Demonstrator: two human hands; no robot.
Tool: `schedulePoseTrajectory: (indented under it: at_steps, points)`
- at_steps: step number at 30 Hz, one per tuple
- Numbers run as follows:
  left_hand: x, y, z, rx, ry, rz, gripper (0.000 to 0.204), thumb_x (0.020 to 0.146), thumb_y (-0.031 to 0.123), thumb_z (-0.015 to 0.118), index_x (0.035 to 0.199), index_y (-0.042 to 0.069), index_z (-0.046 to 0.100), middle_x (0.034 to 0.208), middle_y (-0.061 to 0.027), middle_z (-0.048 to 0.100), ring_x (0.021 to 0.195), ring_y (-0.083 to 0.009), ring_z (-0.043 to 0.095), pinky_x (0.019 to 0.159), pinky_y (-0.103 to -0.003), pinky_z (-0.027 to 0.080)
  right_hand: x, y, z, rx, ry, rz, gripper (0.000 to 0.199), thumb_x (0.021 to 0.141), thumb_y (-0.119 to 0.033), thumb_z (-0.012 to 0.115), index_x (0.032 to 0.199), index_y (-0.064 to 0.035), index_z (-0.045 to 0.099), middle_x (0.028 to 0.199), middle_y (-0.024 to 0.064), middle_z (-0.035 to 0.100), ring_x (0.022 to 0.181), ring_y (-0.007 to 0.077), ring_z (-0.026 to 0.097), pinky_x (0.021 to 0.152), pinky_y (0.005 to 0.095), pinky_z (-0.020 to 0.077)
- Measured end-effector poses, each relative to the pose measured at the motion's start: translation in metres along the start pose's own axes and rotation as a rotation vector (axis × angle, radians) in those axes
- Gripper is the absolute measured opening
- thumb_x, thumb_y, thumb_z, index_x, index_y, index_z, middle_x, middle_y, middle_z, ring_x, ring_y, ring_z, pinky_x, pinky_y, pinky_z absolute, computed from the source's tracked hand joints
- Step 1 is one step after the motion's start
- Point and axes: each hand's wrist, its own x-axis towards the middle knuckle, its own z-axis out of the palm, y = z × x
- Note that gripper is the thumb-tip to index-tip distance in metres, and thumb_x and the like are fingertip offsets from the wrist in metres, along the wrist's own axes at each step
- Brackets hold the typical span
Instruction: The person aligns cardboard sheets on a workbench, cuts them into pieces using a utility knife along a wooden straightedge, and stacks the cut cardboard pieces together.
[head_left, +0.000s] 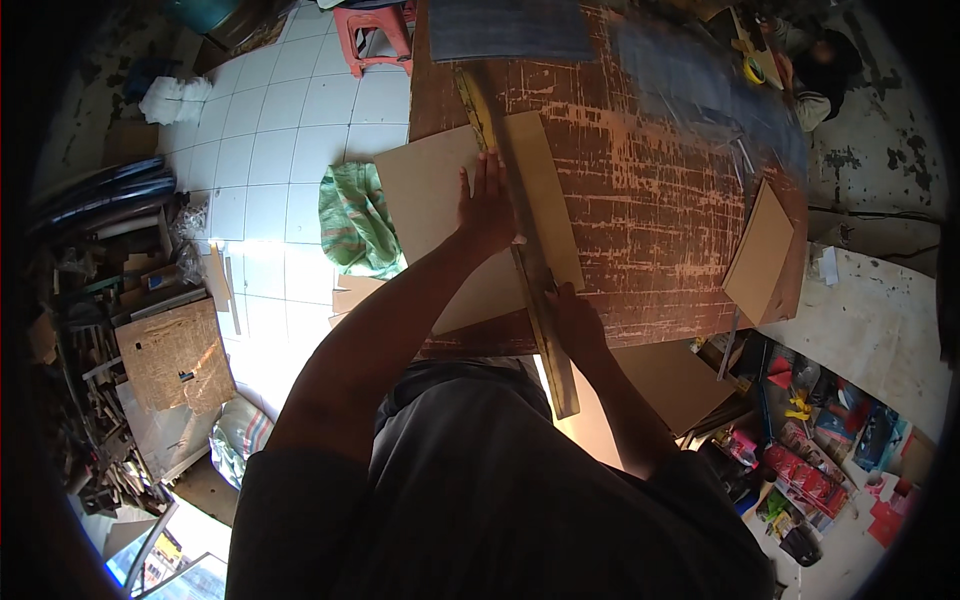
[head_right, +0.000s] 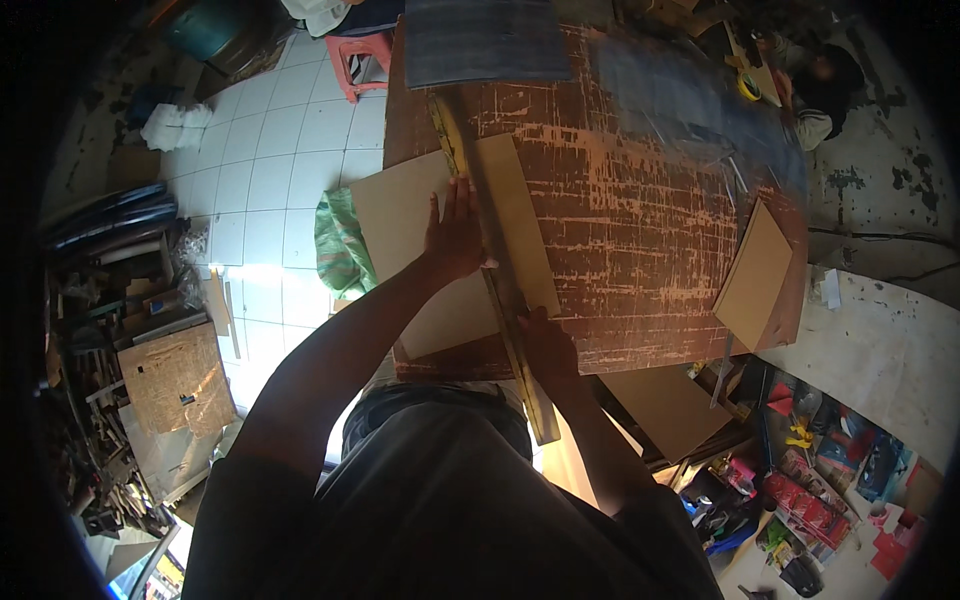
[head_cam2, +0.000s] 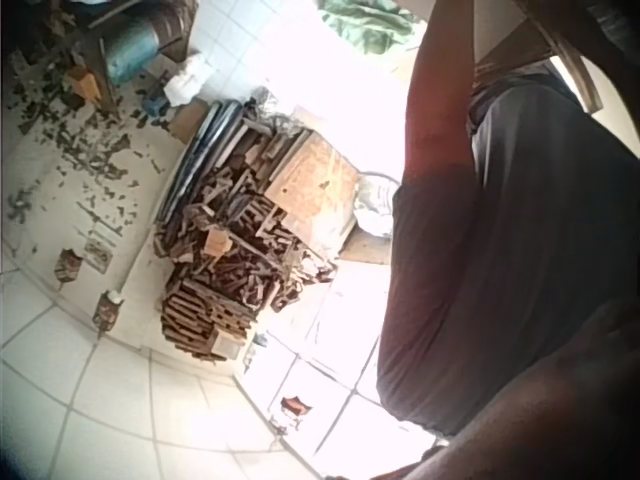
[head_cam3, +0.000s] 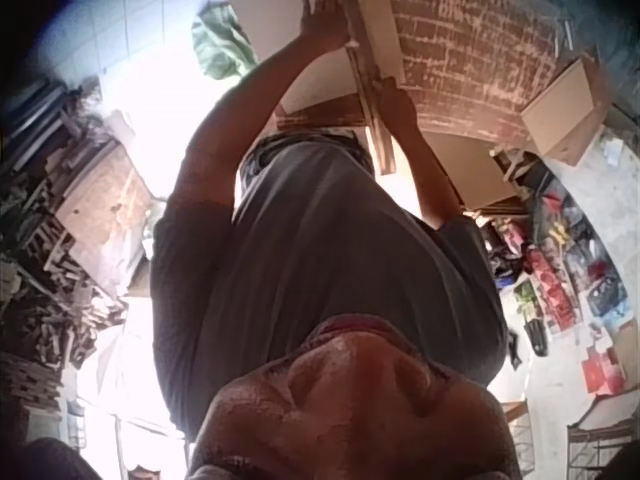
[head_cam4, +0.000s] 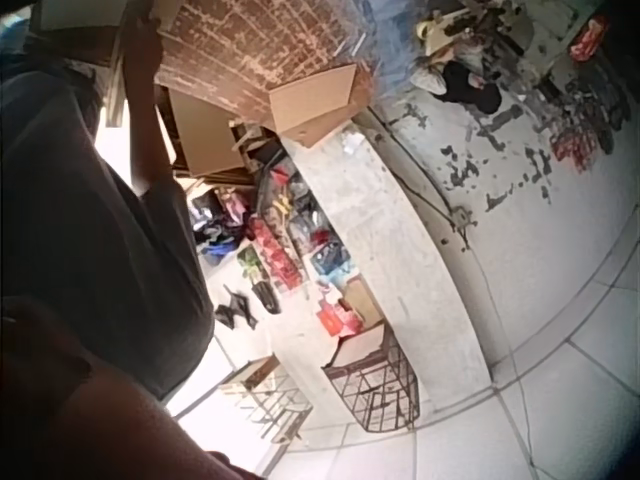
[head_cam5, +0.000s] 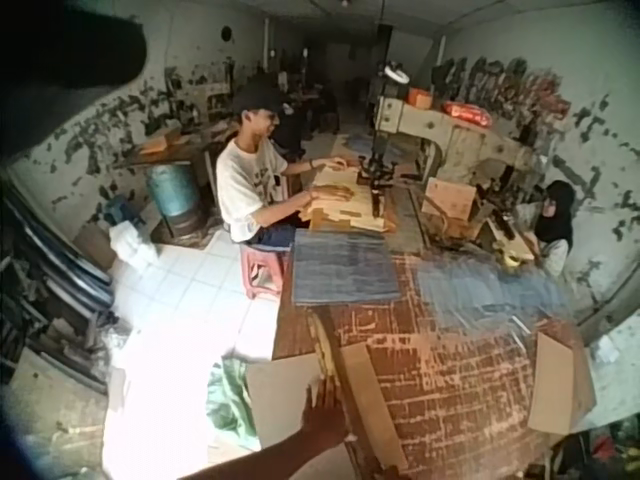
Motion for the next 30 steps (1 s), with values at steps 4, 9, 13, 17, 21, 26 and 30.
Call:
schedulePoseTrajectory:
  at_steps: [4, 9, 13, 17, 21, 26, 30]
  points:
    - [0.001, 0.000, 0.003, 0.011, -0.004, 0.009, 0.124, 0.080, 0.064, 0.071, 0.154, -0.013, 0.007, 0.162, -0.0335, -0.008, 0.154, -0.0430, -0.006, 0.120, -0.063, 0.008, -0.049, 0.025, 0.010, -0.104, -0.138, 0.070, 0.032, 0.106, -0.031, 0.044, 0.110, 0.0001, 0.050, 0.082, 0.0275, 0.067, 0.080, 0.0464, 0.068, 0.067, 0.0556, 0.0554]
    - [0.002, 0.002, 0.004, 0.028, -0.017, -0.007, 0.125, 0.079, 0.065, 0.072, 0.154, -0.014, 0.009, 0.161, -0.0348, -0.010, 0.153, -0.0445, -0.008, 0.120, -0.063, 0.009, -0.054, 0.045, 0.006, -0.225, -0.125, -0.048, 0.033, 0.106, -0.035, 0.042, 0.113, -0.0041, 0.052, 0.080, 0.0218, 0.070, 0.076, 0.0396, 0.072, 0.069, 0.0520, 0.0576]
    - [0.002, 0.002, 0.002, 0.013, 0.009, -0.002, 0.125, 0.079, 0.065, 0.072, 0.154, -0.013, 0.010, 0.161, -0.0348, -0.011, 0.153, -0.0449, -0.008, 0.120, -0.063, 0.010, 0.036, -0.002, -0.044, -0.149, 0.087, 0.053, 0.035, 0.106, -0.035, 0.042, 0.112, -0.0042, 0.056, 0.089, 0.0240, 0.071, 0.085, 0.0413, 0.071, 0.073, 0.0548, 0.0563]
    - [0.003, 0.006, -0.002, 0.019, -0.015, -0.013, 0.125, 0.077, 0.064, 0.074, 0.154, -0.013, 0.013, 0.161, -0.0351, -0.010, 0.153, -0.0460, -0.008, 0.120, -0.063, 0.013, 0.140, -0.052, -0.061, -0.003, 0.237, -0.093, 0.039, 0.106, -0.035, 0.042, 0.109, -0.0018, 0.062, 0.092, 0.0277, 0.069, 0.090, 0.0416, 0.070, 0.080, 0.0525, 0.0550]
    - [0.004, 0.007, -0.002, 0.012, -0.030, -0.022, 0.123, 0.076, 0.060, 0.078, 0.153, -0.013, 0.016, 0.161, -0.0352, -0.009, 0.152, -0.0473, -0.006, 0.120, -0.062, 0.013, 0.209, -0.092, -0.068, -0.020, 0.265, -0.183, 0.041, 0.106, -0.033, 0.043, 0.106, 0.0023, 0.062, 0.097, 0.0263, 0.068, 0.092, 0.0429, 0.068, 0.081, 0.0513, 0.0540]
    - [0.002, 0.004, -0.001, -0.034, 0.000, -0.024, 0.129, 0.073, 0.057, 0.082, 0.154, -0.013, 0.009, 0.163, -0.0325, -0.007, 0.153, -0.0443, -0.004, 0.121, -0.060, 0.013, 0.227, -0.107, -0.065, -0.129, 0.258, -0.368, 0.037, 0.105, -0.027, 0.045, 0.102, 0.0026, 0.066, 0.101, 0.0238, 0.066, 0.092, 0.0395, 0.069, 0.080, 0.0480, 0.0555]
    - [0.002, 0.000, 0.004, -0.066, 0.019, -0.046, 0.134, 0.071, 0.055, 0.085, 0.155, -0.011, 0.005, 0.164, -0.0294, -0.005, 0.154, -0.0417, -0.002, 0.122, -0.058, 0.014, 0.220, -0.117, -0.062, -0.142, 0.222, -0.375, 0.036, 0.105, -0.026, 0.046, 0.098, 0.0024, 0.067, 0.095, 0.0225, 0.066, 0.088, 0.0393, 0.069, 0.079, 0.0483, 0.0556]
